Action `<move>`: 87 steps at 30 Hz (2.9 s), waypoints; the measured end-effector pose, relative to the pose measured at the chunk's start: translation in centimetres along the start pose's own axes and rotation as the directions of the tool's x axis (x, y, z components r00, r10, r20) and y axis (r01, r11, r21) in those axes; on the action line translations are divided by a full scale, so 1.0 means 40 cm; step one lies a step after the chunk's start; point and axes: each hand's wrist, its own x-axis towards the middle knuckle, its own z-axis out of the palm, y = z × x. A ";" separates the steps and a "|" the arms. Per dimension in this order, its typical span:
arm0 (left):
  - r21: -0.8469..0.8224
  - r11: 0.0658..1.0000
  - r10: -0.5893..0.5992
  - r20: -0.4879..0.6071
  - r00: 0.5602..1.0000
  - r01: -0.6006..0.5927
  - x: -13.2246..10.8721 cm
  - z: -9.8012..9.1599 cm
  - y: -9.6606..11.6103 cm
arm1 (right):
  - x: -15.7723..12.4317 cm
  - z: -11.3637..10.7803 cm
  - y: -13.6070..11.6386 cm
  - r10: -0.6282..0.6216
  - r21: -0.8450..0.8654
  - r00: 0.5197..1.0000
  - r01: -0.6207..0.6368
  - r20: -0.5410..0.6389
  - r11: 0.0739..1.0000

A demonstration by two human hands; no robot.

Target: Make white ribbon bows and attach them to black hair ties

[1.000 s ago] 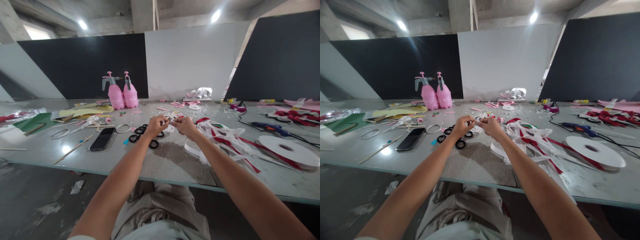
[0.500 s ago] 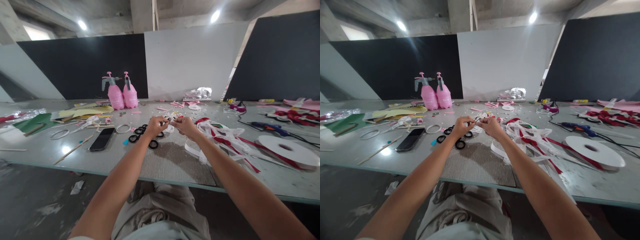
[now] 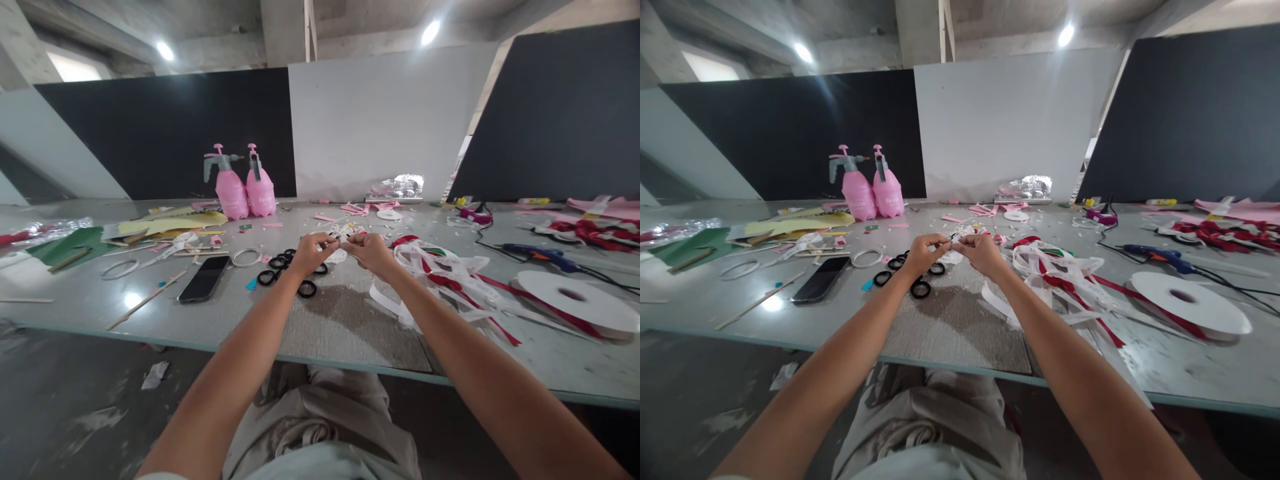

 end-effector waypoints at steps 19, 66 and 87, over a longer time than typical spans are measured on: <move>-0.152 0.982 -0.122 -0.033 0.992 0.115 0.003 0.018 0.005 | -0.001 0.020 0.000 -0.050 -0.010 0.997 0.050 -0.050 0.999; -0.212 0.968 -0.114 0.098 0.989 0.132 0.005 -0.001 0.019 | -0.003 -0.006 -0.016 0.129 0.342 0.987 -0.155 0.098 0.927; -0.185 0.960 -0.214 0.006 0.977 0.211 0.000 0.025 0.000 | -0.001 0.023 0.013 0.083 0.211 0.996 -0.087 0.027 0.974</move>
